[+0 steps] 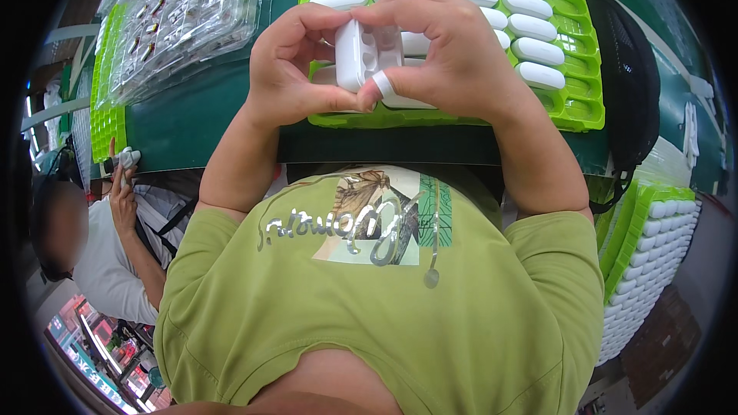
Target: The person repeatedly picks up white plastic casing halves and small internal components from a green tray. They insert the components into the casing, close the halves together, and place the assembled units into a clear plastic packaging tray. The process is repetitive and involves handling multiple identical units.
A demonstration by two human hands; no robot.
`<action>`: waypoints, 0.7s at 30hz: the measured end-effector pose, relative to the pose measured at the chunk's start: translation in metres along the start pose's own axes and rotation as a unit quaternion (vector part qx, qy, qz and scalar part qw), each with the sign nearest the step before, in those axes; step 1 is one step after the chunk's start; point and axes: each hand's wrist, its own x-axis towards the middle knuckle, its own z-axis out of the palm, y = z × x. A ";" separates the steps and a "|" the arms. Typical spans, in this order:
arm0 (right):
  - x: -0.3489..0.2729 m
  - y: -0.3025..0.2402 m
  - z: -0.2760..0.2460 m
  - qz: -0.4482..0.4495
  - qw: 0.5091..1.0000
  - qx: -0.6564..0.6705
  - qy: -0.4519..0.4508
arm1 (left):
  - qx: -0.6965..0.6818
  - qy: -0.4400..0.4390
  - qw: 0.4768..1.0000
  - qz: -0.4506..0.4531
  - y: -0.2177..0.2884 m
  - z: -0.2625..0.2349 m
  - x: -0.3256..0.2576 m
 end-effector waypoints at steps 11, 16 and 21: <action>0.003 0.008 0.018 -0.005 0.989 0.070 0.130 | -0.077 0.209 0.975 -0.013 -0.011 0.005 0.014; 0.015 -0.006 0.017 -0.103 0.970 -0.084 0.204 | -0.051 0.272 0.957 0.083 0.012 0.017 0.025; 0.031 -0.012 0.029 -0.158 0.929 -0.136 0.307 | 0.202 0.401 0.872 0.198 0.026 0.021 0.061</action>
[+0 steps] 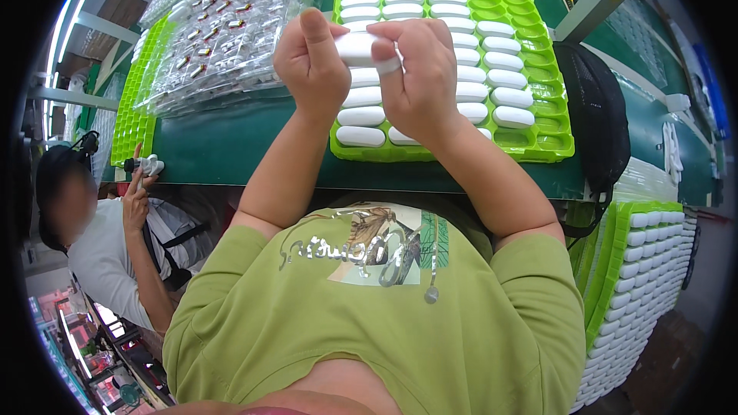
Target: The person repeatedly picks up white plastic casing halves and small internal components from a green tray. They insert the components into the casing, close the halves together, and place the assembled units into a clear plastic packaging tray. The process is repetitive and involves handling multiple identical units.
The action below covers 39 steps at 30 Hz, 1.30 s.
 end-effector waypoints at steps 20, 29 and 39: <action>0.052 0.060 0.037 0.108 0.974 -0.168 0.106 | 0.235 0.032 0.970 -0.059 -0.025 0.061 0.041; 0.053 0.047 0.034 0.216 0.969 -0.120 0.015 | 0.201 0.055 0.978 0.025 -0.011 0.050 0.042; 0.032 0.008 0.021 -0.103 0.991 -0.054 0.068 | -0.250 -0.118 0.897 -0.345 0.021 -0.034 0.000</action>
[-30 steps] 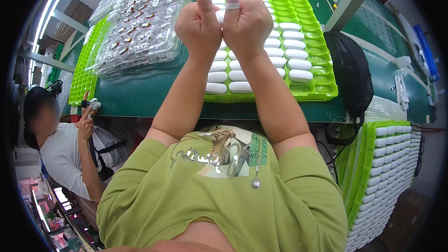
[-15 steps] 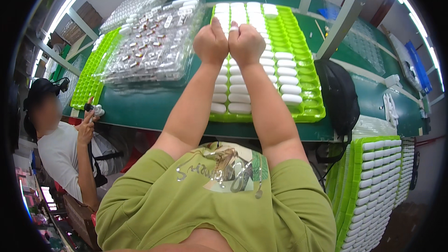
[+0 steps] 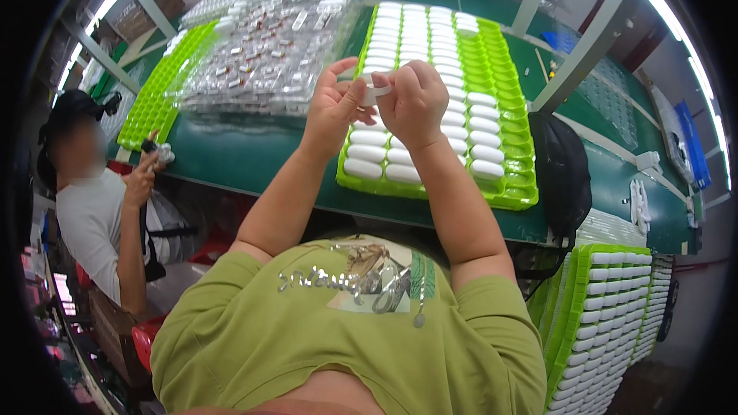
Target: The person repeatedly picks up white plastic casing halves and small internal components from a green tray. They insert the components into the casing, close the halves together, and place the assembled units into a clear plastic packaging tray. The process is repetitive and involves handling multiple identical units.
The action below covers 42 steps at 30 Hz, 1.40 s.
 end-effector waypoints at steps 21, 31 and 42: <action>-0.062 -0.081 -0.009 0.465 0.716 0.440 -0.280 | 0.202 0.005 0.937 0.286 -0.019 -0.091 -0.112; -0.056 -0.099 -0.007 0.410 0.705 0.516 -0.263 | 0.299 -0.016 0.890 0.343 -0.001 -0.107 -0.119; -0.057 -0.103 -0.006 0.404 0.751 0.300 -0.427 | 0.075 -0.036 0.988 -0.132 0.007 -0.111 -0.125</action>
